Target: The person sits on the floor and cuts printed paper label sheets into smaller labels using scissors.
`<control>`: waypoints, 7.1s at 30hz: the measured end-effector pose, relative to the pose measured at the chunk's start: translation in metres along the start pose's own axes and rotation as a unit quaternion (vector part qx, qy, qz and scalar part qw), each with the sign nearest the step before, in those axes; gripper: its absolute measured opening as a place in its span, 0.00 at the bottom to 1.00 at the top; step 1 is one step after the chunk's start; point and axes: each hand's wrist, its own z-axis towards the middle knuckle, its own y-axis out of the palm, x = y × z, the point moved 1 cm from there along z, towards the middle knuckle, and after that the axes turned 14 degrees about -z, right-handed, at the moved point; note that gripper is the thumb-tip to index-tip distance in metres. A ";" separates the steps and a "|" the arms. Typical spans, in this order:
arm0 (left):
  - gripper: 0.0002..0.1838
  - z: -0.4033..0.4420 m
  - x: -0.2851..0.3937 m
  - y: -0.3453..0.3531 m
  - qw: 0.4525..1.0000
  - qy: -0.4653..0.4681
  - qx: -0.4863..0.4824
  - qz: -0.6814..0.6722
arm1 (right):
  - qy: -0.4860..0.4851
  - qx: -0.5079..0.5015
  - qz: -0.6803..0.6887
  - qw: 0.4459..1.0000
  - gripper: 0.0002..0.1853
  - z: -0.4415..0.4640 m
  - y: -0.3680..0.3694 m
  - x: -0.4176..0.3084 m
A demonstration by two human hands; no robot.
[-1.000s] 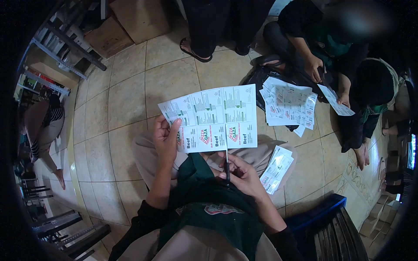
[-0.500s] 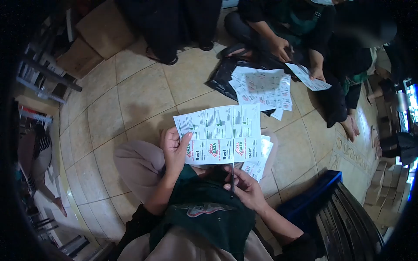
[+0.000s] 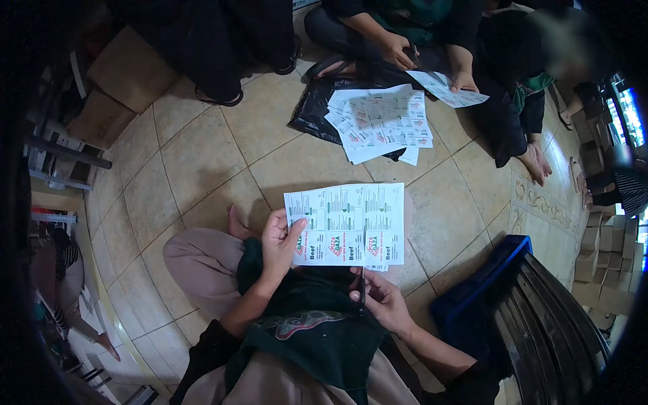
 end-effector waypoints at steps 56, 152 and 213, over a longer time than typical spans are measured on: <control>0.14 -0.008 -0.016 0.000 0.999 -0.039 -0.005 0.011 | -0.017 0.022 0.047 0.999 0.30 0.002 -0.011 0.033; 0.12 -0.029 -0.008 -0.006 0.989 -0.119 -0.068 0.061 | -0.065 0.013 0.063 0.996 0.23 0.023 -0.019 0.037; 0.13 0.014 0.033 0.004 0.990 0.121 0.054 0.047 | -0.068 -0.195 0.020 0.978 0.28 0.042 0.029 -0.022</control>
